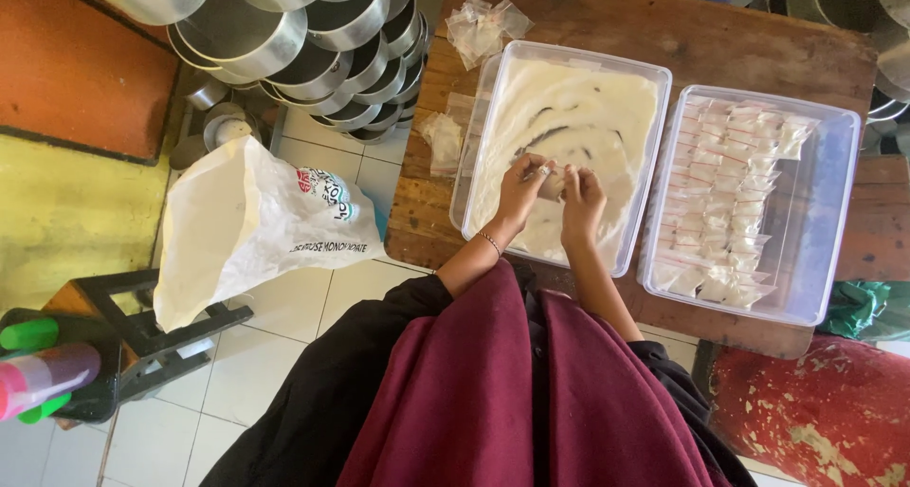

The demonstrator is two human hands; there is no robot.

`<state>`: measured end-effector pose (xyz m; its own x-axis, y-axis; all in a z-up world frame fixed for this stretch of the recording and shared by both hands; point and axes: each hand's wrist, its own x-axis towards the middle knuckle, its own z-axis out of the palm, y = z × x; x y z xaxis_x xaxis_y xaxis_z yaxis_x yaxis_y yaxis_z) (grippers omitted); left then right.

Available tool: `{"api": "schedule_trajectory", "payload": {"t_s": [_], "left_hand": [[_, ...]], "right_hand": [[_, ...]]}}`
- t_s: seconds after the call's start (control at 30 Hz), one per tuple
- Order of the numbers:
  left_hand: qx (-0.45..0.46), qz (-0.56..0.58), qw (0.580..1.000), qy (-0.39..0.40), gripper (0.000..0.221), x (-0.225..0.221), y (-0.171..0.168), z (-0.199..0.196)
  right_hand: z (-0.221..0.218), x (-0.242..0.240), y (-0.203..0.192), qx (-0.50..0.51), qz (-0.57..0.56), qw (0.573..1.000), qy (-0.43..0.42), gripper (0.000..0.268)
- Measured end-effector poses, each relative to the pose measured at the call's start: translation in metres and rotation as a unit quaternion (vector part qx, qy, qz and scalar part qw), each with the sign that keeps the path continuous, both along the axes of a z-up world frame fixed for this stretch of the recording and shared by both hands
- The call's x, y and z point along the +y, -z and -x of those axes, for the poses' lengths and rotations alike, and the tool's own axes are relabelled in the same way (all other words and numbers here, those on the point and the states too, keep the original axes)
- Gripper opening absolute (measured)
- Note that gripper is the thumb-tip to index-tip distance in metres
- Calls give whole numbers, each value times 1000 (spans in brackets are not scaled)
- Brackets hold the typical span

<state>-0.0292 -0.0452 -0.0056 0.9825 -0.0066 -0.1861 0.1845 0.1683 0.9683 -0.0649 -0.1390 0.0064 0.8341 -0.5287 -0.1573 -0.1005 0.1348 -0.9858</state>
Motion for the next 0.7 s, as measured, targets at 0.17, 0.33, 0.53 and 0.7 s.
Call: {"api": "schedule_trajectory", "payload": {"t_s": [0.17,0.33,0.53,0.7], "left_hand": [[2,-6,1000,8,14,-2,-3,6],[7,0,1000,12,15,-4,0,11],[38,16,999,19,12,-11,-8,18],[35,-21,998,44,15,-20,11,20]], "right_hand": [[4,5,-2,-1,53,999,-8,14],[7,-3,14,-14,39,999,12,10],[13,-14,15,-20,18,999,27,10],[25,-28,1,-6,46,999,16,17]]}}
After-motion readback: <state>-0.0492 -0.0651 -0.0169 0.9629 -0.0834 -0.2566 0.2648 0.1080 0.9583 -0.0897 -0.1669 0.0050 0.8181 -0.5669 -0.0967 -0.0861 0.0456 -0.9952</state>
